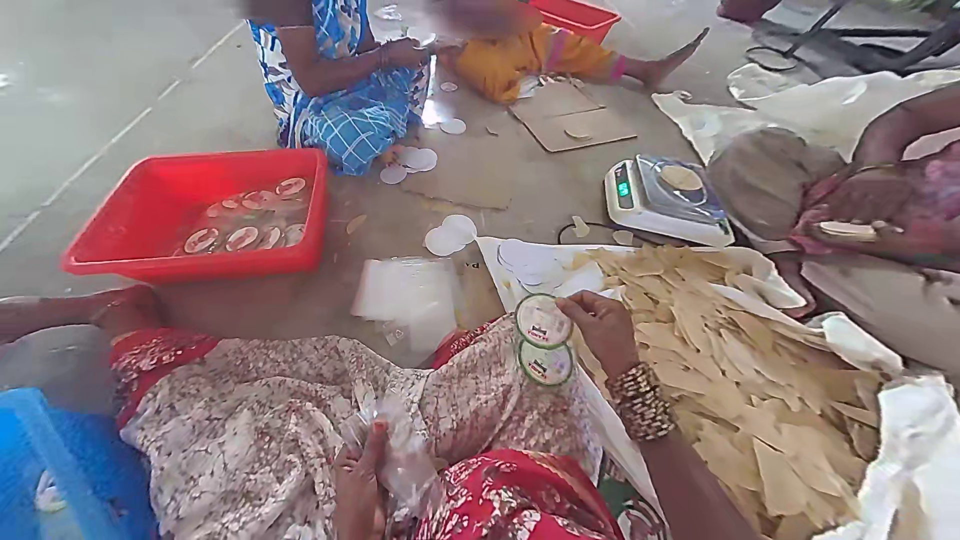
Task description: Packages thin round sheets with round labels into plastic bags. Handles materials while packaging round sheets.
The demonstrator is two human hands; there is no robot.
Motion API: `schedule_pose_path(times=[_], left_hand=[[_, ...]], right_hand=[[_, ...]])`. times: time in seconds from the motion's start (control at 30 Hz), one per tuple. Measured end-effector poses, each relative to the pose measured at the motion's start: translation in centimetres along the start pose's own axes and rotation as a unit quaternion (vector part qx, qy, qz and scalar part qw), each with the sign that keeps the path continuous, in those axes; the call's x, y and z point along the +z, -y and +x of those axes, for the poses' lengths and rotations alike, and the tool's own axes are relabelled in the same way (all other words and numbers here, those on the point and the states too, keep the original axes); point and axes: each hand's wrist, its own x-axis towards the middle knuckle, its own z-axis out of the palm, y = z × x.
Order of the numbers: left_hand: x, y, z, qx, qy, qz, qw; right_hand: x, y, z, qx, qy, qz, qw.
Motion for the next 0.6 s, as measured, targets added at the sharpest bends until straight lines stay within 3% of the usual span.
schedule_pose_path(times=[0.13, 0.37, 0.47, 0.6], left_hand=[[-0.2, 0.1, 0.1, -0.006, 0.006, 0.000, 1.000], [-0.7, 0.1, 0.1, -0.008, -0.001, 0.017, 1.000], [-0.8, 0.3, 0.3, -0.006, -0.007, 0.012, 1.000], [-0.9, 0.6, 0.8, -0.016, -0.009, 0.026, 0.999]], right_hand=[[3.8, 2.1, 6.4, 0.029, 0.037, 0.092, 0.995], [12.5, 4.6, 15.9, 0.170, 0.031, 0.196, 0.965], [12.7, 4.5, 15.9, 0.148, 0.033, 0.184, 0.971], [8.9, 2.6, 11.0, 0.039, 0.087, 0.068, 0.993]])
